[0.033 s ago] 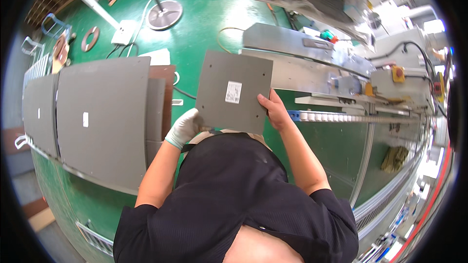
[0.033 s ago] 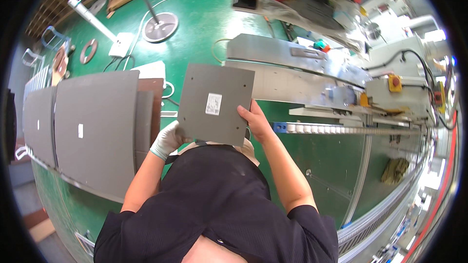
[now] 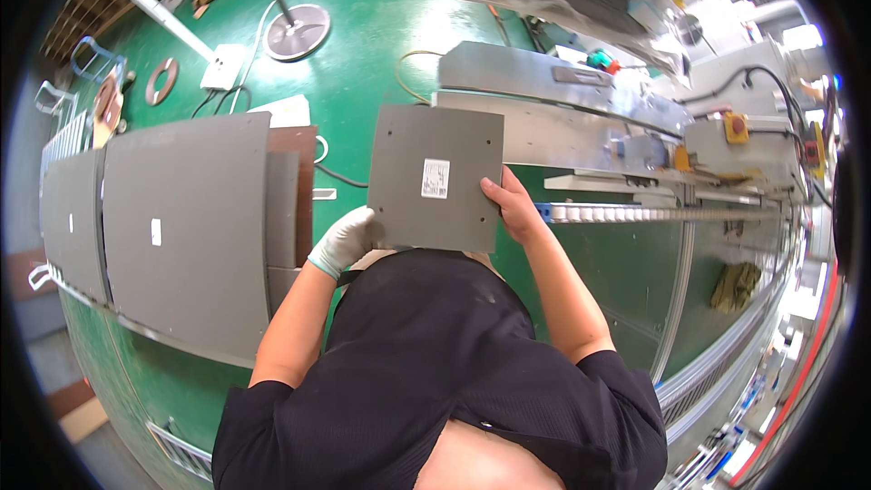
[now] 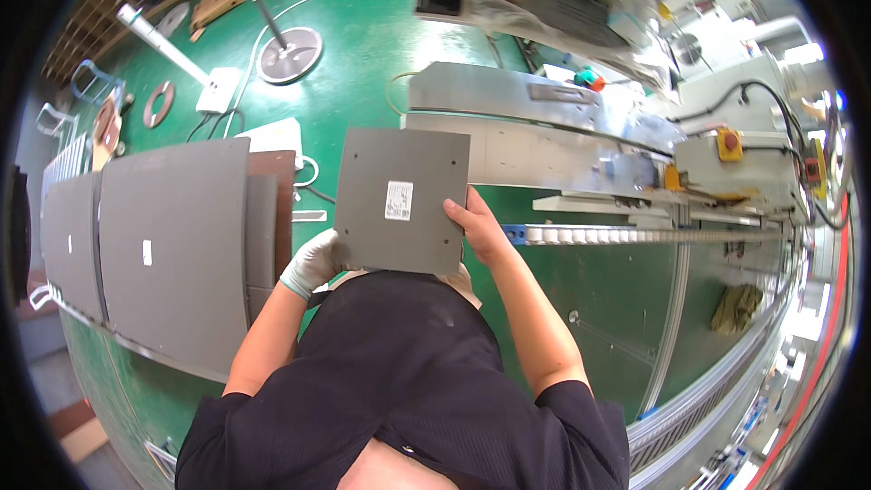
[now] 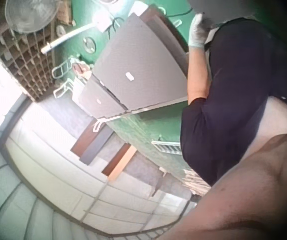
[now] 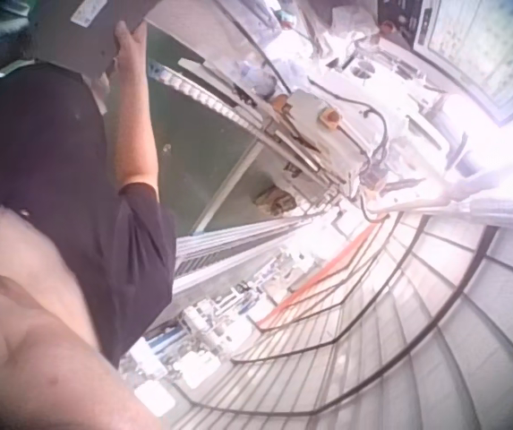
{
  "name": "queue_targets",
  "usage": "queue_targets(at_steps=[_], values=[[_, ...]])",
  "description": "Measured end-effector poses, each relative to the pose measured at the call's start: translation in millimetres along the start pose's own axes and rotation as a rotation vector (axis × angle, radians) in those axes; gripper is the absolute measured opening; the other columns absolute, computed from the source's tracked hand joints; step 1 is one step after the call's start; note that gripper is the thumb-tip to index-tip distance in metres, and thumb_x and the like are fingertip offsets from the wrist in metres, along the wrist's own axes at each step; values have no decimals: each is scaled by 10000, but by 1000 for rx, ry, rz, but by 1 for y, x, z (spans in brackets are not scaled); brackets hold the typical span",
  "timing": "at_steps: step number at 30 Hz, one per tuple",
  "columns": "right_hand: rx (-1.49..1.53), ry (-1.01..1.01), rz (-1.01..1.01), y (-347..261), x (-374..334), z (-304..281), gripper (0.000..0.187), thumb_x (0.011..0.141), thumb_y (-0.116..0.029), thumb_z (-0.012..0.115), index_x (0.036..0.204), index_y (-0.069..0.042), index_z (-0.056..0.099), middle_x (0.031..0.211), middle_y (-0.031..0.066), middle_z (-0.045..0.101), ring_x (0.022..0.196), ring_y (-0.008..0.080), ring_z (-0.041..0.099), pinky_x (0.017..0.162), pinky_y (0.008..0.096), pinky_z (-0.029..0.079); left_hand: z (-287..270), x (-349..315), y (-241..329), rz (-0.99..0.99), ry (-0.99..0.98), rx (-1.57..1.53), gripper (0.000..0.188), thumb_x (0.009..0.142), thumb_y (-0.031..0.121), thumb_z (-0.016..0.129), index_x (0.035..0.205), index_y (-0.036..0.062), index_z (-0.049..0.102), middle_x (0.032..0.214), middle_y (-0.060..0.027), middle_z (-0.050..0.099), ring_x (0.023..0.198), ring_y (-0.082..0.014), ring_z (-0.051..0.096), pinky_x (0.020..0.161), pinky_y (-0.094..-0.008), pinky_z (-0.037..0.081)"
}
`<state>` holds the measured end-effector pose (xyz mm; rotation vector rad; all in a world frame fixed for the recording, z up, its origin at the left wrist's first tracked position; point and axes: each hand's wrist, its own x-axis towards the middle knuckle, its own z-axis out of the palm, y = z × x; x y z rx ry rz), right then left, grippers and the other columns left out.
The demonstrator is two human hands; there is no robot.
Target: The person picks up flat panels from a stack, places them onto a conveyor belt for processing by a machine, and then transfers the processed panels to another stack.
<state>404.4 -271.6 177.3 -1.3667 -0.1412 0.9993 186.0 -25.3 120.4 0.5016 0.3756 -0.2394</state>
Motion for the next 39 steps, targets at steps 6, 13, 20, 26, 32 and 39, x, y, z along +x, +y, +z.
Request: queue_targets(at_steps=[6, 13, 20, 26, 32, 39], values=[[-543, 415, -261, -12, -37, -91, 472, 978, -224, 655, 1366, 11, 524, 1233, 152, 635, 1125, 245, 615, 974, 380, 488, 72, 81, -28, -161, -60, 233, 519, 933, 273, 714, 1362, 13, 582, 1291, -76, 656, 1186, -183, 621, 1054, -357, 470], [-243, 58, -145, -23, -109, -122, 352, 980, -229, 645, 1273, -34, 627, 1092, 60, 682, 950, 152, 636, 864, 326, 517, 110, 148, -51, -181, -23, 344, 534, 998, 301, 650, 1435, 29, 508, 1390, -75, 581, 1270, -204, 562, 1109, -388, 426], [29, -93, 106, -1, -87, -143, 396, 1027, -326, 603, 1340, -86, 574, 1129, 55, 685, 898, 106, 640, 774, 258, 501, 144, 219, -76, -148, 30, 364, 487, 1080, 379, 510, 1407, 18, 519, 1379, -72, 585, 1264, -200, 551, 1107, -378, 420], [193, 38, 254, -9, -79, -196, 339, 1049, -347, 547, 1199, -55, 633, 1008, 127, 739, 672, 150, 689, 588, 251, 529, 196, 259, -111, -191, 165, 443, 504, 1085, 448, 470, 1351, 34, 578, 1277, -73, 644, 1161, -189, 601, 1036, -346, 459], [194, 128, 253, -33, -99, -251, 465, 1040, -454, 525, 1235, -52, 654, 992, 133, 744, 762, 176, 719, 632, 276, 536, 207, 283, -143, -69, 156, 878, 504, 1063, 427, 492, 1200, -27, 662, 1127, -118, 722, 1024, -222, 670, 932, -359, 513], [192, 364, 130, -32, -113, -331, 434, 1037, -440, 522, 1131, -58, 707, 838, 116, 759, 657, 178, 718, 551, 263, 502, 211, 275, -145, 349, 51, 1849, 418, 965, 340, 633, 1207, 3, 677, 1197, -167, 713, 1137, -330, 659, 1005, -405, 500]])
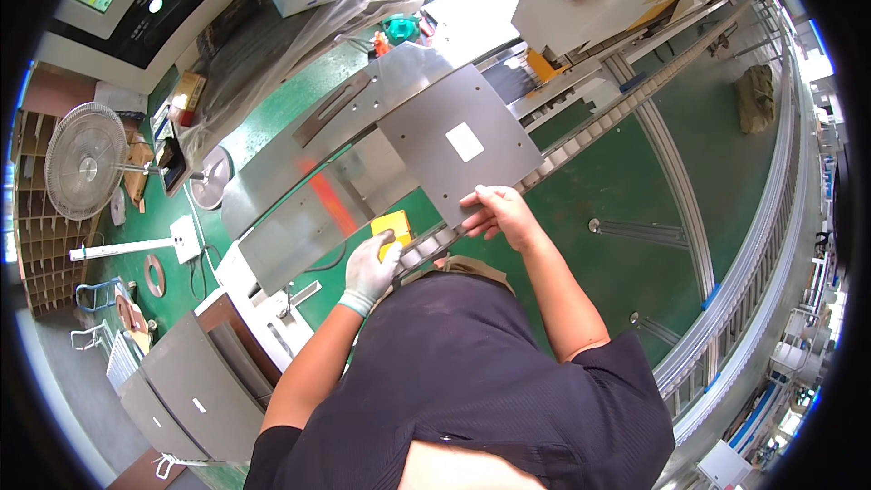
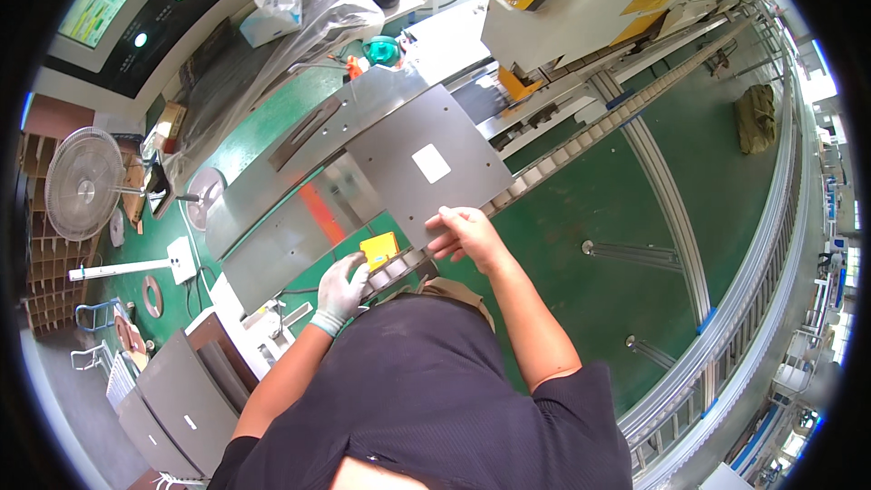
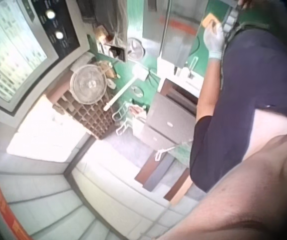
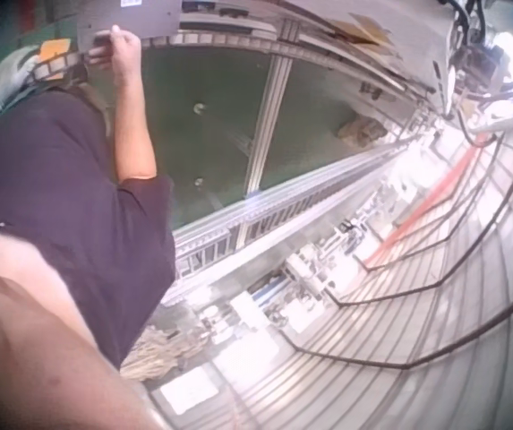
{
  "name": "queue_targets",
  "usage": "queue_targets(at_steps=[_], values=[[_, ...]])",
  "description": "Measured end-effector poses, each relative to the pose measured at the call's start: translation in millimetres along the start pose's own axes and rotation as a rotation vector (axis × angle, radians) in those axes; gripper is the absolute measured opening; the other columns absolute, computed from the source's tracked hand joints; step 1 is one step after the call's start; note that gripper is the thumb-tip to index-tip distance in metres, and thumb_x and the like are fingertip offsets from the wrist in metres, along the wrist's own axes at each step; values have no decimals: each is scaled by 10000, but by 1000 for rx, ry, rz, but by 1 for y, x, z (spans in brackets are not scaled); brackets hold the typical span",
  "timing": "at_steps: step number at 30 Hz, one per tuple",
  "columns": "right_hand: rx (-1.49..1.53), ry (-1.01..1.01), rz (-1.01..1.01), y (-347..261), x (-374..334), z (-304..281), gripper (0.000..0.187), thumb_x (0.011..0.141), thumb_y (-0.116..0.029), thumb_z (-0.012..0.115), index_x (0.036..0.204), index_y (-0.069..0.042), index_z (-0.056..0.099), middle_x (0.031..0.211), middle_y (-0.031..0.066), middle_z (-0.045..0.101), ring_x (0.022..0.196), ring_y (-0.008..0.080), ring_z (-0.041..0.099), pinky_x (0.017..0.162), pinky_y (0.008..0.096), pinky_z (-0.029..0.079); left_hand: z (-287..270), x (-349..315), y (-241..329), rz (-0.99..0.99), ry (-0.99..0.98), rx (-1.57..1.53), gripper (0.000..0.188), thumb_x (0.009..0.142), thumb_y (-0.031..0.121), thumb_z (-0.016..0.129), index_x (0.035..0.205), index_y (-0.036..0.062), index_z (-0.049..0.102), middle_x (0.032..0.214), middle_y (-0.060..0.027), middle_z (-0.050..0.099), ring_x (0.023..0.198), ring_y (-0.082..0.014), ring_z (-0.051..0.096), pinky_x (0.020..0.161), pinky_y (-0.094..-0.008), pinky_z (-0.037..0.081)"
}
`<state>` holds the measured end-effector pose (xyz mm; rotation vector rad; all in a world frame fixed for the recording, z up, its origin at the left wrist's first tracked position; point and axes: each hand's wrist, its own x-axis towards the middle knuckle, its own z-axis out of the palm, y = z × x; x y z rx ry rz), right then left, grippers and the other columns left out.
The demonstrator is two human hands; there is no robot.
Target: The person picks up flat panels from a stack, places them onto a conveyor belt for processing by a machine, and then transfers the processed panels to another stack.
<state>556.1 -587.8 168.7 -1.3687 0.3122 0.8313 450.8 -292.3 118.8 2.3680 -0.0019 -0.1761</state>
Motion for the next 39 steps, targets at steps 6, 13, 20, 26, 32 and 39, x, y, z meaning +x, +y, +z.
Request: queue_targets(at_steps=[6, 13, 20, 26, 32, 39], values=[[-28, 63, 24, -37, 7, -77, 525, 1048, -483, 450, 1114, -32, 708, 800, 117, 757, 614, 183, 719, 506, 246, 496, -3, 1, 7, -48, -18, -3, 362, 951, 300, 634, 1147, 3, 696, 1164, -166, 723, 1113, -328, 667, 989, -406, 503], [-36, 304, -22, -66, 11, -154, 536, 1038, -530, 466, 1083, -52, 702, 713, 88, 726, 588, 170, 706, 479, 229, 470, -6, 1, 16, -77, -35, -43, 355, 949, 283, 623, 1123, -16, 704, 1159, -185, 721, 1108, -345, 667, 985, -409, 503], [81, 638, -292, -69, 24, -200, 393, 1035, -436, 549, 1054, -70, 693, 665, 17, 651, 564, 131, 637, 486, 246, 423, -2, 5, 10, -66, -42, -16, 373, 949, 314, 624, 1138, 3, 708, 1152, -180, 724, 1098, -343, 671, 974, -408, 512], [-62, 1050, -865, -38, 78, -159, 219, 1021, -201, 600, 1103, -8, 662, 898, 66, 662, 744, 139, 648, 672, 280, 538, 1, -1, 0, -139, 21, -9, 421, 965, 351, 592, 1180, 6, 699, 1176, -206, 709, 1131, -366, 653, 988, -426, 503], [-532, 250, -921, 22, 86, 43, 119, 991, -49, 621, 1061, 28, 679, 1002, 132, 714, 858, 183, 676, 767, 303, 536, -2, -65, -46, -256, 51, -87, 471, 1032, 374, 510, 1240, -22, 657, 1278, -223, 662, 1216, -368, 604, 1065, -427, 452], [-1125, -262, -899, 40, 30, 158, 130, 934, -155, 681, 998, -51, 723, 922, 139, 730, 828, 327, 697, 770, 390, 546, -65, -290, -90, -840, 589, -19, 438, 977, 347, 602, 1272, 27, 649, 1290, -216, 648, 1248, -348, 578, 1087, -438, 426]])
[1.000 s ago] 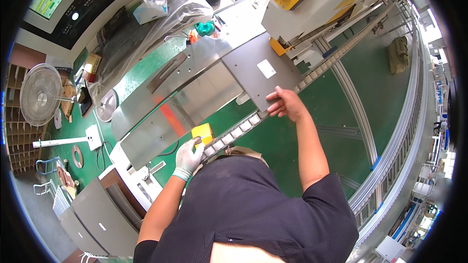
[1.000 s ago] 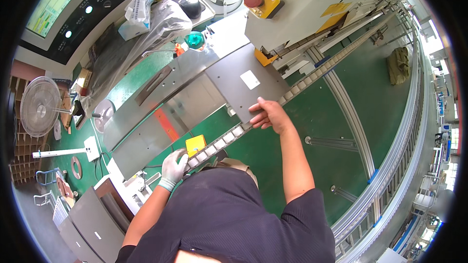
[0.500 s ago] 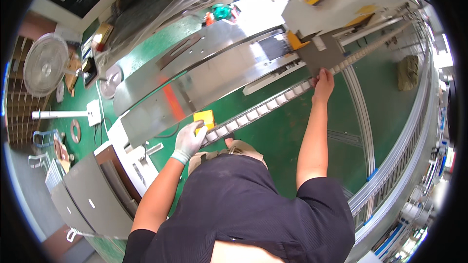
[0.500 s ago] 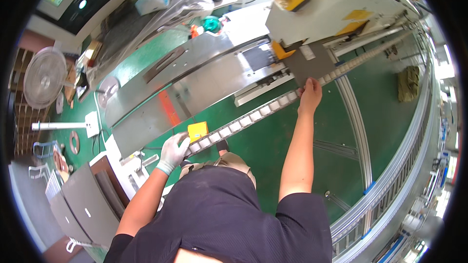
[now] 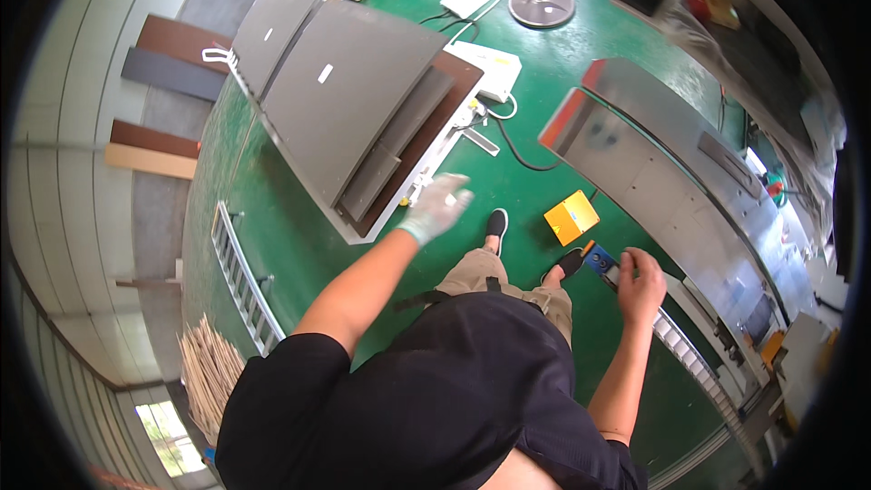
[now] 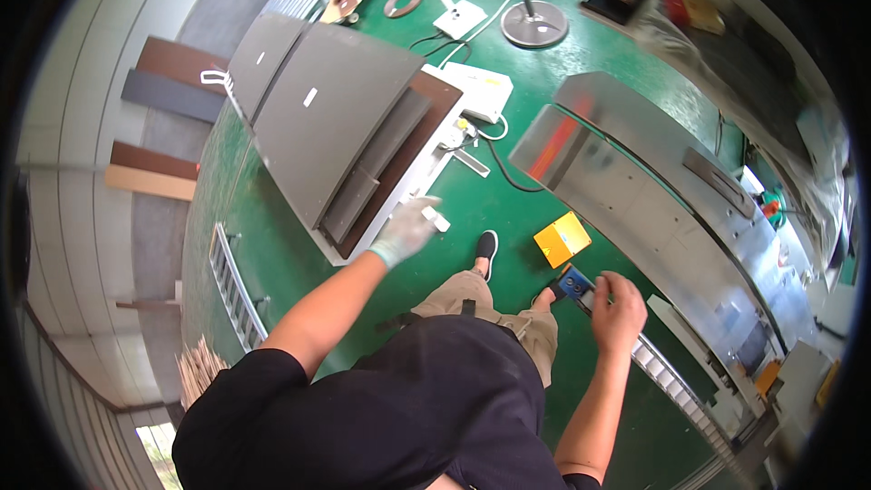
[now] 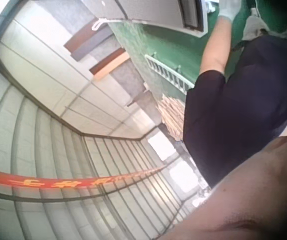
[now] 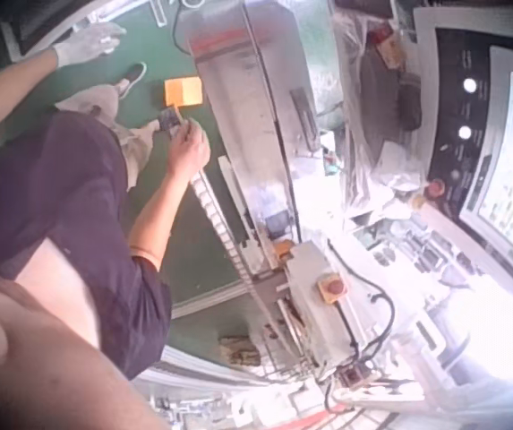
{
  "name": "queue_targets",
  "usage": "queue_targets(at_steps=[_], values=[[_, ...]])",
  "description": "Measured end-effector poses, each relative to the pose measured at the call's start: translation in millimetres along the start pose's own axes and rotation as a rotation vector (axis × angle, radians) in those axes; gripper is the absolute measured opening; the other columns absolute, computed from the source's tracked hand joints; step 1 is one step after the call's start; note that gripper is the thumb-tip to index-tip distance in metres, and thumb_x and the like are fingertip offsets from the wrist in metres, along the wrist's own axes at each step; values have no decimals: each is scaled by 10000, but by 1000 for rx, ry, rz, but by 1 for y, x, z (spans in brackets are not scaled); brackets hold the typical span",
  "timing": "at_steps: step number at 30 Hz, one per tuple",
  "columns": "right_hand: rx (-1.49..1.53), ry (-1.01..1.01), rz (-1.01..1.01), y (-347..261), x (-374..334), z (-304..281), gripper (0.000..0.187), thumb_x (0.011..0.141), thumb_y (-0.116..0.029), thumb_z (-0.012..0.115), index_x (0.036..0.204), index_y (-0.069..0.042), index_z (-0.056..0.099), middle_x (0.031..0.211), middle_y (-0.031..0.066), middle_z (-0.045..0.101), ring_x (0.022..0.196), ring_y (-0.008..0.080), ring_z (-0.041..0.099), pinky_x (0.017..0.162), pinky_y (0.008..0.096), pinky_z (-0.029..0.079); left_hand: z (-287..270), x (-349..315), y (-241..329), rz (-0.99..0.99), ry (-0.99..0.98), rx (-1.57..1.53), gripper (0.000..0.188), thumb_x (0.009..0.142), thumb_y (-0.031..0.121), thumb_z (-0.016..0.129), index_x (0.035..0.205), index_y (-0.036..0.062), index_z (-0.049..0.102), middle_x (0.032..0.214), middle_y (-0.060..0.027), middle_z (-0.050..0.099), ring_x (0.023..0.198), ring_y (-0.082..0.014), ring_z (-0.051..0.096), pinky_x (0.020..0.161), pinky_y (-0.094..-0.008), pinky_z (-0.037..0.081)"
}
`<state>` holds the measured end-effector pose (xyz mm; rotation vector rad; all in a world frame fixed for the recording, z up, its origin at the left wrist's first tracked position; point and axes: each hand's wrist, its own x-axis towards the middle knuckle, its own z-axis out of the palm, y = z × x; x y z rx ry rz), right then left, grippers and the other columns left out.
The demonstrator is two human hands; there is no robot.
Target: The person picks up flat panels from a stack, places them onto a conveyor belt for processing by a machine, and then transfers the processed panels to another stack.
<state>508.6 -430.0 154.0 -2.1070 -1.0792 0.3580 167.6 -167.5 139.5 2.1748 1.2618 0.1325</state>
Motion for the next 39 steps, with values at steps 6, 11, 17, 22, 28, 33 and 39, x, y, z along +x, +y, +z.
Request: queue_targets(at_steps=[6, 11, 17, 22, 28, 33, 39], values=[[192, 132, 214, 34, 4, 18, 185, 988, -171, 646, 1056, -12, 711, 815, 89, 703, 725, 154, 650, 694, 313, 517, -112, -81, -176, -659, 889, 387, 541, 958, 361, 571, 1319, -42, 562, 1282, -255, 622, 1247, -414, 542, 1071, -491, 431], [-169, 316, 170, 19, 3, 24, 204, 991, -213, 641, 1031, -29, 720, 799, 88, 708, 712, 186, 663, 680, 336, 519, -114, -102, -304, -1021, 748, -956, 639, 973, 536, 612, 1401, 74, 501, 1181, -152, 689, 942, -273, 709, 860, -431, 565], [290, 470, 223, 16, 9, 75, 265, 1010, -226, 630, 1022, 28, 707, 803, 53, 684, 758, 110, 659, 658, 256, 505, -106, -88, -305, -840, 691, -1681, 537, 934, 373, 760, 1311, 105, 487, 1151, -76, 639, 823, -254, 718, 668, -355, 595], [225, -109, 110, -109, 6, 205, 247, 1000, -217, 639, 1021, 23, 694, 866, 63, 708, 775, 155, 681, 724, 301, 519, -109, -119, -320, -780, 629, -1596, 740, 957, 344, 735, 1477, 37, 308, 1135, -128, 630, 742, -248, 722, 588, -330, 603], [641, -702, 356, -228, -61, 365, 571, 1001, -384, 629, 1438, -43, 491, 1216, 122, 674, 991, 198, 669, 829, 343, 525, -109, -223, -321, -764, 472, -1607, 451, 1002, 322, 669, 1305, 42, 485, 1029, -128, 653, 697, -233, 701, 557, -331, 607], [916, -971, 633, -303, -129, 411, 655, 1023, -510, 568, 1393, 12, 429, 1335, 180, 573, 1202, 299, 634, 881, 372, 526, -119, -303, -331, -961, 475, -1793, 435, 1027, 430, 590, 1273, 72, 575, 1167, -89, 668, 953, -272, 697, 747, -414, 613], [900, -1113, 760, -312, -148, 406, 615, 988, -451, 648, 1293, 66, 512, 1231, 164, 610, 1140, 279, 659, 873, 375, 541, -112, -304, -330, -745, 364, -1950, 626, 1067, 564, 393, 1432, 68, 504, 1383, -121, 591, 1250, -314, 582, 1037, -470, 507]])
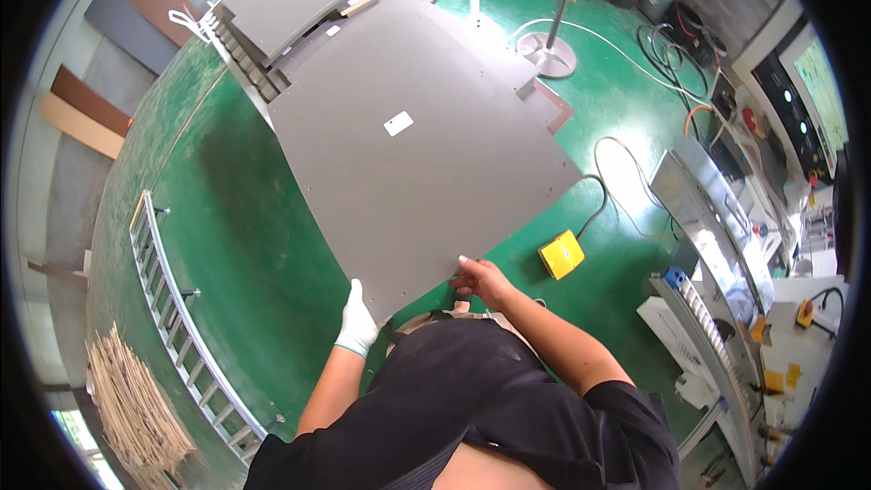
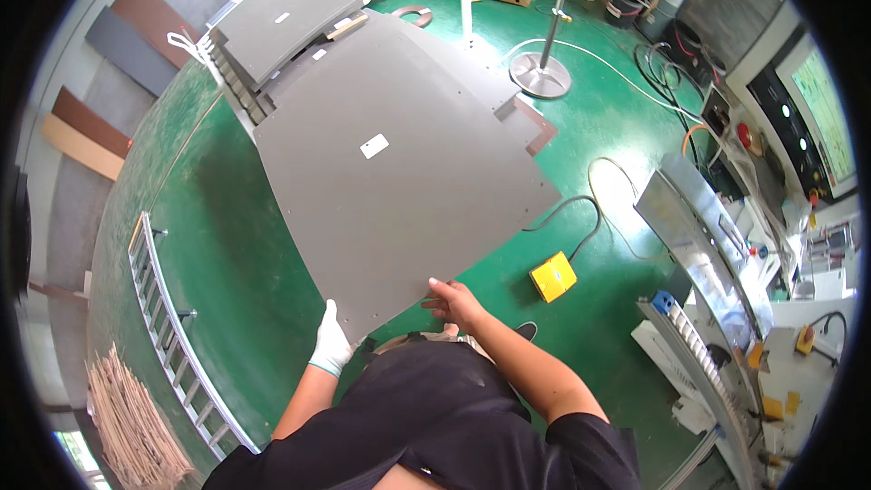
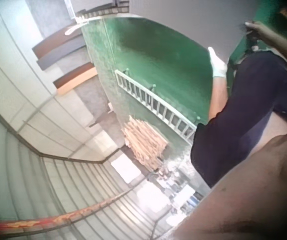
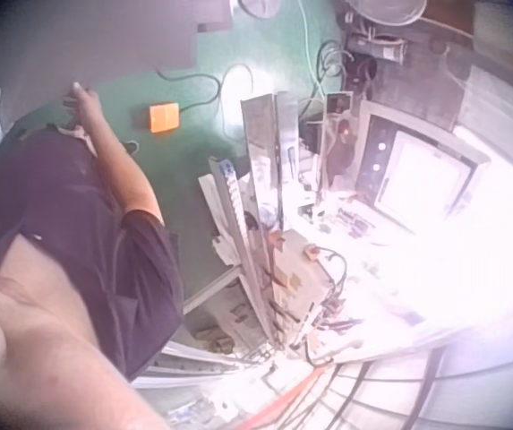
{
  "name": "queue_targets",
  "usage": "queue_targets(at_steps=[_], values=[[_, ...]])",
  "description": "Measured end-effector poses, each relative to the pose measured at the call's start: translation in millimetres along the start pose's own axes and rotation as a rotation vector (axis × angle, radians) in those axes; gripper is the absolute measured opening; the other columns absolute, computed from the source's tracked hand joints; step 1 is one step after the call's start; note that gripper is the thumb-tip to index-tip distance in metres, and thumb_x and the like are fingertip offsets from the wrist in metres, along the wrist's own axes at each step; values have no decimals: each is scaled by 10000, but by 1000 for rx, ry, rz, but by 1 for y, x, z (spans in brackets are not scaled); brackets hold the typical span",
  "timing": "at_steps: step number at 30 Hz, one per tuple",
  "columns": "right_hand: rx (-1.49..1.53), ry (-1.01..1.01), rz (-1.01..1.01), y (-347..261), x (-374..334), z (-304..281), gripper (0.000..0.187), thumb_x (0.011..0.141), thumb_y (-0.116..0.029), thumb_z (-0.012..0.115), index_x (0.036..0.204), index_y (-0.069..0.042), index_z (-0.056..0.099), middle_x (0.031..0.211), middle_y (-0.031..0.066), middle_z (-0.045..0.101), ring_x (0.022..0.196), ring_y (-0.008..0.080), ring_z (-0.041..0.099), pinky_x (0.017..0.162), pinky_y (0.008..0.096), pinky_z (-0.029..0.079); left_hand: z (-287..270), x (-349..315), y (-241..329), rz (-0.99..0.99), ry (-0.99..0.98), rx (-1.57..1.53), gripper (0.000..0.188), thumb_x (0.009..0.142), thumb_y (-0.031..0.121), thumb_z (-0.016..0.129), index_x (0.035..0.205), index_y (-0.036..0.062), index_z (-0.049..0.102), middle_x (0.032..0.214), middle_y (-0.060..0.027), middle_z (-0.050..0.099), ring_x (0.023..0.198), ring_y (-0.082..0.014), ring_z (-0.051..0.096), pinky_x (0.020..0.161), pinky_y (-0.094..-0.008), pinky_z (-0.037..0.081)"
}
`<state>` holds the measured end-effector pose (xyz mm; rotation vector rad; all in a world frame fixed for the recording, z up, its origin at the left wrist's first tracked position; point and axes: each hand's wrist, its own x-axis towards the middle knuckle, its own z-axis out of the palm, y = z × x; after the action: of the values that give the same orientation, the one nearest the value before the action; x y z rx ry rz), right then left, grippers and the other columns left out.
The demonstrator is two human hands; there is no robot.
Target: The person picks up flat panels from a stack, places them onto a conveyor belt for processing by a machine, and then transfers the processed panels to another stack.
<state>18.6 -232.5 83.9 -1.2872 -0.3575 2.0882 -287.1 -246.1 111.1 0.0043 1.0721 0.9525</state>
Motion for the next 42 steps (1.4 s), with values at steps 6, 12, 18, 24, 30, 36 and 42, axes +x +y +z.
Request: queue_targets(at_steps=[6, 12, 18, 24, 30, 36, 42], values=[[270, 4, -222, -25, -26, 19, 567, 952, -369, 684, 1344, 12, 535, 1221, 128, 653, 1108, 267, 638, 964, 433, 515, 80, -33, -16, -216, -338, 31, 584, 1104, 486, 330, 1467, 41, 439, 1476, -146, 507, 1314, -319, 533, 1065, -466, 492], [82, 266, -375, -54, -80, -24, 620, 921, -420, 677, 1296, 67, 593, 1193, 174, 688, 1085, 285, 663, 935, 426, 521, 103, 5, -16, -139, -260, 232, 554, 1069, 412, 512, 1465, 32, 443, 1441, -128, 541, 1282, -290, 543, 1070, -426, 472], [238, 446, -412, -30, -168, -84, 593, 895, -372, 702, 1313, 34, 596, 1204, 127, 695, 1075, 228, 667, 970, 377, 503, 103, 75, 33, 207, -74, 294, 593, 1037, 489, 550, 1425, 43, 508, 1400, -98, 584, 1268, -276, 559, 1079, -428, 448], [349, 710, -355, 23, -244, -127, 470, 866, -363, 725, 1157, 2, 676, 1026, 89, 725, 899, 179, 701, 780, 321, 558, 76, 159, 116, 224, 9, 303, 513, 1045, 407, 544, 1396, 33, 539, 1364, -113, 605, 1202, -294, 602, 1029, -449, 501], [387, 762, -369, 63, -265, -149, 518, 879, -437, 726, 1158, -2, 690, 1023, 105, 725, 891, 191, 696, 782, 341, 556, 75, 197, 130, 227, 17, 361, 466, 1055, 316, 497, 1400, 4, 527, 1410, -147, 563, 1276, -328, 543, 1088, -486, 456], [369, 851, -401, 68, -295, -172, 604, 903, -524, 706, 1142, 30, 707, 1056, 139, 733, 903, 230, 706, 835, 372, 554, 77, 146, 111, 185, -11, 420, 456, 1055, 322, 479, 1387, 15, 534, 1399, -154, 563, 1266, -332, 544, 1068, -481, 465], [425, 981, -368, 89, -349, -197, 582, 934, -493, 676, 1238, 3, 675, 1147, 138, 713, 984, 236, 685, 872, 395, 542, 120, 69, 67, 111, -40, 394, 438, 1049, 289, 494, 1380, 3, 503, 1346, -147, 571, 1221, -327, 555, 1043, -487, 476]])
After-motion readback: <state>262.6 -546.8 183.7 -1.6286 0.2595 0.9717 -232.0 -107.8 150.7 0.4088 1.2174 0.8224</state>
